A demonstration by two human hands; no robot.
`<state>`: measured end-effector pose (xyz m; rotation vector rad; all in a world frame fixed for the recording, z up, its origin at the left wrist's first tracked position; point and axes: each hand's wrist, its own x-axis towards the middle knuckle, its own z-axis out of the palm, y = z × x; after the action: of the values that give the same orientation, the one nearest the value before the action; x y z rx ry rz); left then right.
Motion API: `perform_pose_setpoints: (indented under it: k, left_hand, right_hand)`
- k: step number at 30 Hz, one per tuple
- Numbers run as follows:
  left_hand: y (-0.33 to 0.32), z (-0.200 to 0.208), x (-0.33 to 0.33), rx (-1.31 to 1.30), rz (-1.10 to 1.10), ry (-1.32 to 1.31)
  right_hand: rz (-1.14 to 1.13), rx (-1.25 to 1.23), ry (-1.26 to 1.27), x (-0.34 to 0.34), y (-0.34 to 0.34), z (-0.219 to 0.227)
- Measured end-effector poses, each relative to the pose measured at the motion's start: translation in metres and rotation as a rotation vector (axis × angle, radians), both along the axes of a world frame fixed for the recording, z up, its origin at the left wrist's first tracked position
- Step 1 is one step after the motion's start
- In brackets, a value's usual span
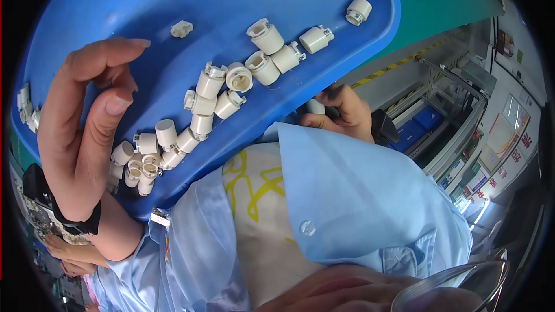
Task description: Assembling small plastic housings with metal pins at a factory workstation.
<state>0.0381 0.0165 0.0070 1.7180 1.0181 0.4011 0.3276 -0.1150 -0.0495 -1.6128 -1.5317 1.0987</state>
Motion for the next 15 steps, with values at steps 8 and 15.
perform_pose_setpoints:
  k: [8,15]
  left_hand:
    - [-0.003,0.017,0.0,0.062,-0.049,0.004]
    - [0.002,0.005,0.003,0.16,-0.023,0.066]
  right_hand:
    - [0.215,0.175,-0.117,0.004,0.011,0.007]
    - [-0.03,-0.126,0.581,0.01,-0.007,-0.011]
